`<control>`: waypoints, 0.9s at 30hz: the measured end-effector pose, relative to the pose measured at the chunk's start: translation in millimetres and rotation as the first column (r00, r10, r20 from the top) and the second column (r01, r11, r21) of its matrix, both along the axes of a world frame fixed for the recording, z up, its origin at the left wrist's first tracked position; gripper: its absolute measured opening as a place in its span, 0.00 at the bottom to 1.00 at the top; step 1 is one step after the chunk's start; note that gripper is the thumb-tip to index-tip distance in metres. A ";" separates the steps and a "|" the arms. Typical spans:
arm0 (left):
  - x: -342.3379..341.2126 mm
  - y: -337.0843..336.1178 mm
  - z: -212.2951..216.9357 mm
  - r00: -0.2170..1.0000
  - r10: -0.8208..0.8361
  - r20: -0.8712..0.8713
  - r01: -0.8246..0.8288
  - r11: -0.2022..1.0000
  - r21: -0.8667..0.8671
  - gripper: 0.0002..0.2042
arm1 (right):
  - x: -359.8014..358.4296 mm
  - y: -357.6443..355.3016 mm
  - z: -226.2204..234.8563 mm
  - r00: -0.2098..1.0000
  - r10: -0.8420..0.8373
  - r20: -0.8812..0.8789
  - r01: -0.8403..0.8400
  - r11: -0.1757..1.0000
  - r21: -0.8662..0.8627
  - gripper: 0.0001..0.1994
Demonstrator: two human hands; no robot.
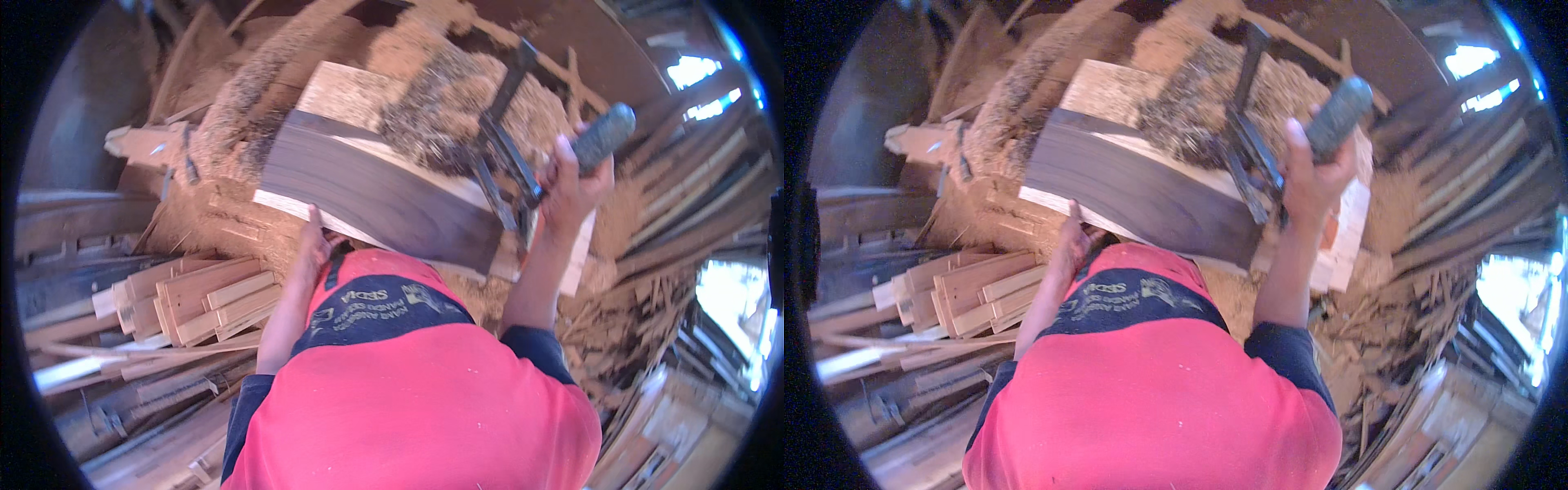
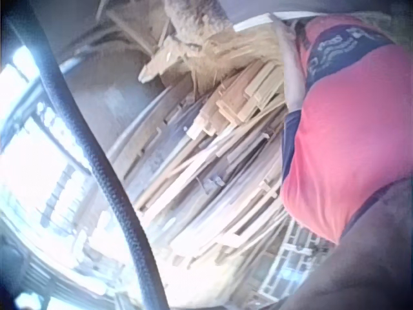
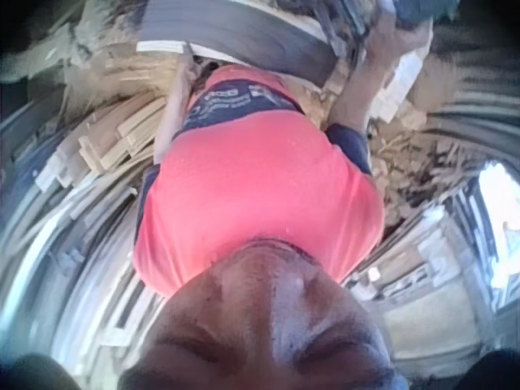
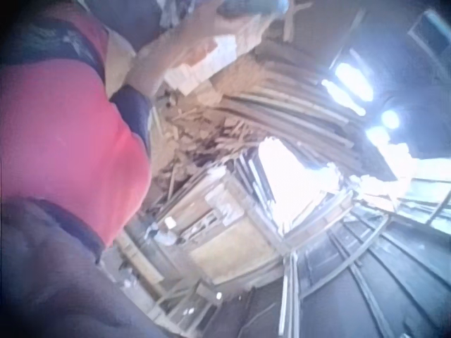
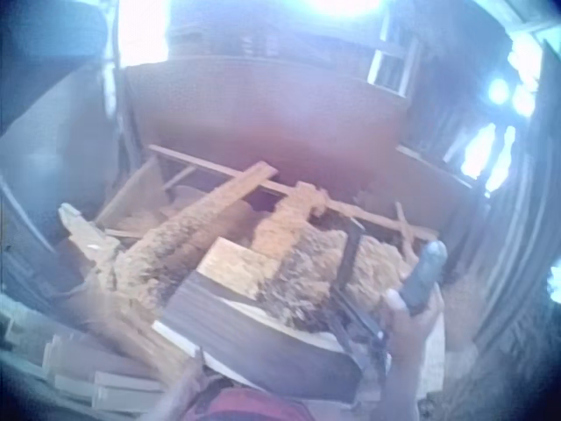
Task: The person sands a piece of wood using a power sander after clamping it to a workbench.
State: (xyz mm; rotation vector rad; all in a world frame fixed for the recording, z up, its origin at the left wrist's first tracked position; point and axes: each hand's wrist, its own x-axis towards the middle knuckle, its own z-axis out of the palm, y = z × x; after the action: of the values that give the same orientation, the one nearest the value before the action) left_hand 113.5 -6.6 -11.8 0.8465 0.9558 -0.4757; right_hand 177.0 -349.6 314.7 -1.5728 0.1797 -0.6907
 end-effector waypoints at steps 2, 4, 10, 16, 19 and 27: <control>-2.3 3.1 -6.9 0.996 -0.009 0.089 0.013 0.999 -0.038 0.37 | -4.0 -4.5 -1.3 0.997 0.057 0.048 -0.057 0.998 0.002 0.16; -2.4 -1.6 -3.2 0.996 -0.029 0.083 0.031 0.999 -0.023 0.38 | -9.6 -9.0 -1.7 0.996 0.064 0.056 -0.065 0.998 0.014 0.15; -1.1 -11.0 18.7 0.997 0.010 0.073 -0.007 0.999 -0.040 0.36 | -26.5 -10.3 -8.8 0.999 0.035 0.014 -0.035 0.999 -0.040 0.13; -12.5 -11.8 20.1 0.997 0.006 0.081 0.002 0.996 -0.094 0.36 | -24.5 2.9 -17.2 0.998 0.065 -0.012 -0.066 0.995 -0.080 0.15; -14.4 -13.5 23.8 0.998 0.013 0.057 -0.007 0.993 -0.114 0.35 | -22.2 8.5 -21.5 0.997 0.063 -0.043 -0.068 0.991 -0.116 0.15; -8.0 -16.0 21.3 0.997 0.022 0.078 -0.018 0.999 -0.051 0.33 | -12.1 23.7 -36.5 0.981 0.155 -0.112 -0.166 0.982 -0.093 0.15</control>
State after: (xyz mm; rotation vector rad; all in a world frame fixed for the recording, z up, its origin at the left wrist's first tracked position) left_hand 105.5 -22.6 9.5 0.8036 0.8765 -0.4442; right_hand 164.9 -325.9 278.1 -1.7025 0.0938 -0.4983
